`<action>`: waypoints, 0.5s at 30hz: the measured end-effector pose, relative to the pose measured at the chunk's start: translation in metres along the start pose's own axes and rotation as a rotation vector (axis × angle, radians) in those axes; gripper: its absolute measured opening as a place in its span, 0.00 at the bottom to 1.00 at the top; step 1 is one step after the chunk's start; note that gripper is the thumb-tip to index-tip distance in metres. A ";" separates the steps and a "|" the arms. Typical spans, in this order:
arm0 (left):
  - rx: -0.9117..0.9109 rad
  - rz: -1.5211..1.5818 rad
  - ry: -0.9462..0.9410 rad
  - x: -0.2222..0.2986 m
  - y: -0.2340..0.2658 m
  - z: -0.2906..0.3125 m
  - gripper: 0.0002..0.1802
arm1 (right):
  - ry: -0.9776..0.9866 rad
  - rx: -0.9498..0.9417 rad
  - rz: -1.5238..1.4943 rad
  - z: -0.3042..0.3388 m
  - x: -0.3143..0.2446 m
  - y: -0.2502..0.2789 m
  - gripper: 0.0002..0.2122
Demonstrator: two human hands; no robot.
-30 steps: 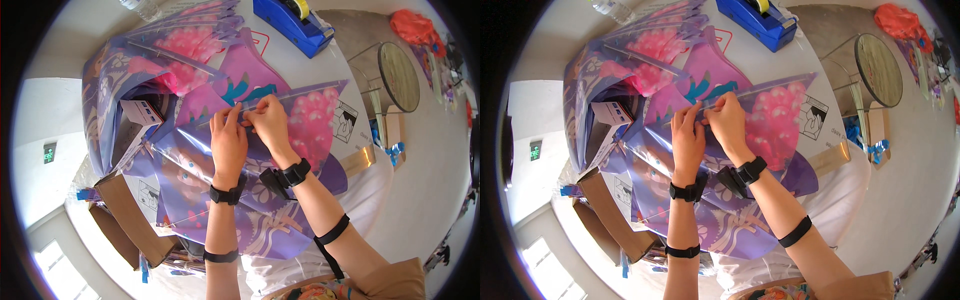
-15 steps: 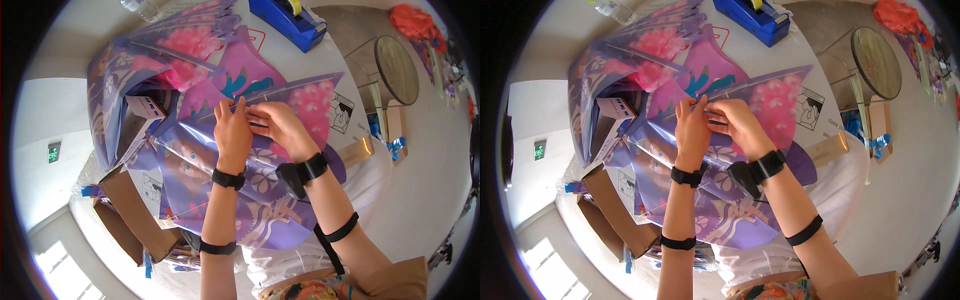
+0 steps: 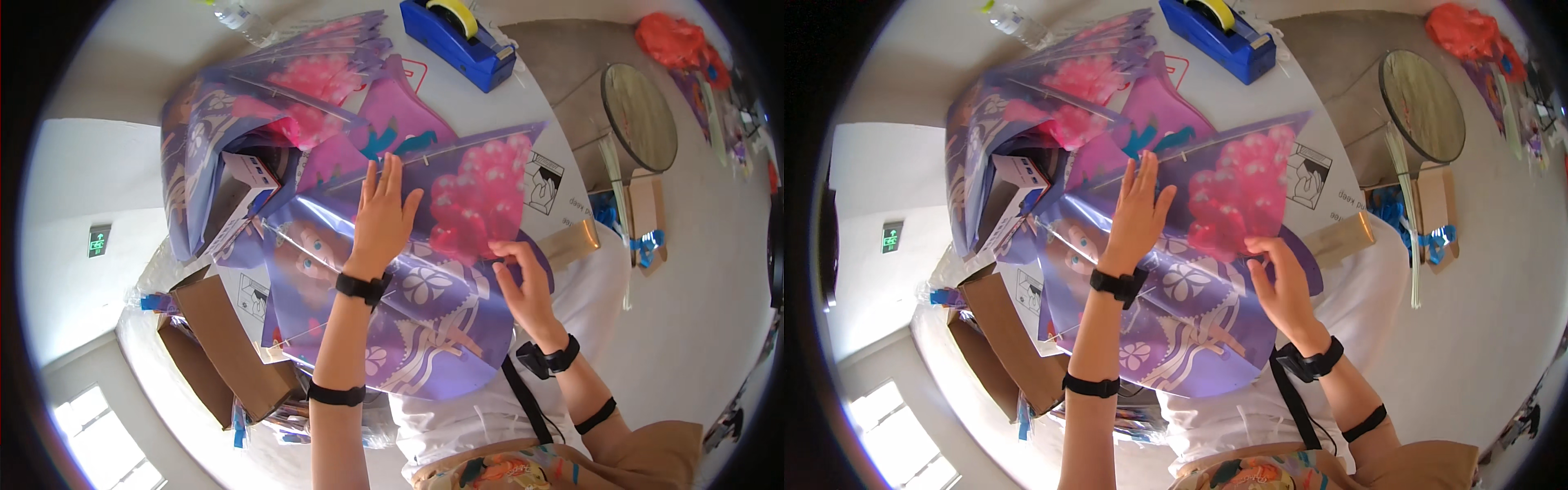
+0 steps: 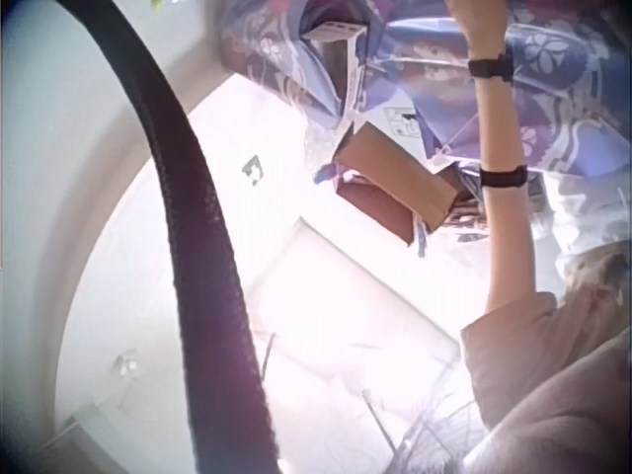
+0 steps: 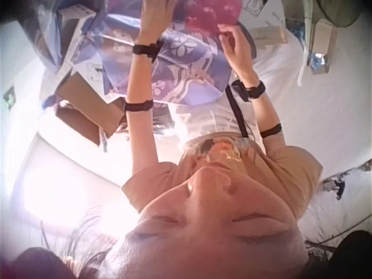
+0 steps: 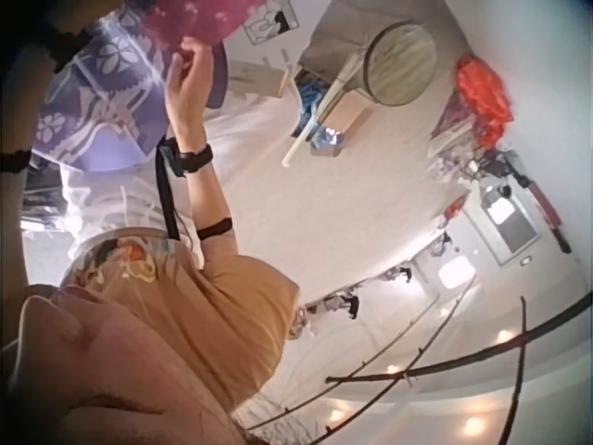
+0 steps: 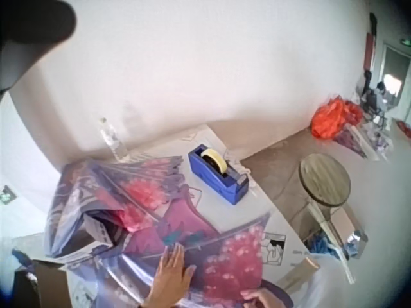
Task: Assembling plastic kites by attaching support rods and securing them with tape.
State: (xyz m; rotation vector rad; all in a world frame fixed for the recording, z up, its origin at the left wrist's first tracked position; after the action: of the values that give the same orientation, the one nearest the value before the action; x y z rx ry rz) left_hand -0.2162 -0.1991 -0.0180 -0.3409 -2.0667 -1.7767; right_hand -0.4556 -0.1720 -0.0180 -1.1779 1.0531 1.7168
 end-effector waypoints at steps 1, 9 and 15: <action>0.011 -0.013 0.000 0.003 0.011 0.002 0.32 | 0.274 -0.027 0.258 -0.004 -0.028 -0.008 0.09; 0.375 0.224 0.370 0.022 0.120 0.174 0.31 | 0.718 -0.184 0.997 -0.019 -0.023 -0.039 0.27; 0.135 -0.026 0.516 -0.003 0.083 0.319 0.31 | 0.737 -0.051 1.102 -0.032 -0.008 0.008 0.32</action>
State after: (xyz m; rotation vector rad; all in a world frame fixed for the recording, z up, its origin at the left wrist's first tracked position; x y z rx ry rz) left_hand -0.2209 0.1288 0.0167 0.1710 -1.8031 -1.5244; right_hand -0.4514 -0.2052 -0.0154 -1.4136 2.4500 2.0992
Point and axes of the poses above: each hand's wrist, its own z-axis away from the middle knuckle, its own y-axis out of the back of the hand, x = y × z, the point moved 10 cm from there along -z, towards the middle knuckle, and after that the axes turned 3 degrees about x, right-handed, at the moved point
